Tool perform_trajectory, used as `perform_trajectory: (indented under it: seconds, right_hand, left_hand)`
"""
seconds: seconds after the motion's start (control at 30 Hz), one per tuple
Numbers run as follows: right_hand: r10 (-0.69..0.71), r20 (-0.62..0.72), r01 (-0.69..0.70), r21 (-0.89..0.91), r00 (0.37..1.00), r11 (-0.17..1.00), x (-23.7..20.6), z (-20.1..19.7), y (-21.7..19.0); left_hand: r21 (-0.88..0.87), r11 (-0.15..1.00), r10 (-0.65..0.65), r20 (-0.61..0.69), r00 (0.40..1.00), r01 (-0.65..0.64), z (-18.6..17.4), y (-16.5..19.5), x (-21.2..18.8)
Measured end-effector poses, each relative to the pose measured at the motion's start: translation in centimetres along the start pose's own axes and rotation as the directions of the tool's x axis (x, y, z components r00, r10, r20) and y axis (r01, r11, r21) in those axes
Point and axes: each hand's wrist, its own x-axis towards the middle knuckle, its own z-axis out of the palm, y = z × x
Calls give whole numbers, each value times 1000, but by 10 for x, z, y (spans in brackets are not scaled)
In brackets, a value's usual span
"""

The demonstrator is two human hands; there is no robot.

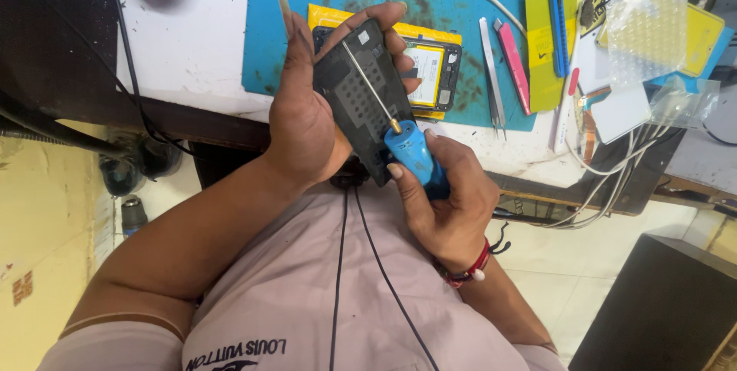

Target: The person repairs a smartphone by using tweezers to adjust internal components, a hot air gun to heat the back cover, and a tube of adhesive to seal the device. The person then closes the phone and places it on the workbench.

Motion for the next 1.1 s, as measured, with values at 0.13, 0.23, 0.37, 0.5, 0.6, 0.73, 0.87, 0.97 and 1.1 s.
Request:
perform_trajectory:
  seconds: [0.13,0.23,0.37,0.5,0.6,0.73,0.87,0.97,1.1]
  right_hand:
    - [-82,11,82,-44,997,996,2,-4,0]
    - [-92,17,93,-21,996,995,3,-6,0]
    - [52,-24,-53,-58,998,997,5,-5,1]
    - [-46,9,46,-34,999,998,5,-7,2]
    - [-19,-13,19,-50,1000,999,5,-6,2]
    - [-20,-3,20,-53,1000,998,5,-5,1]
    - [-82,31,84,-50,996,995,5,-7,0]
    - [3,-24,-4,-47,1000,999,5,-9,1]
    - [-77,22,78,-44,997,996,2,-8,0]
  left_hand:
    - [-3,1000,9,11,1000,-9,3,-1,1]
    - [-16,1000,10,18,1000,-9,3,-2,2]
    - [-4,1000,4,9,1000,-4,3,-2,0]
    - [44,999,27,26,999,-28,2,-3,2]
    - [16,1000,18,23,1000,-19,1,-3,2]
    - [15,1000,-3,1,1000,3,1,-4,2]
    - [11,1000,-15,3,1000,15,5,-5,3]
    - [-18,1000,-21,9,1000,21,7,-6,3]
    - [-1,1000,-12,-19,1000,12,7,-3,3]
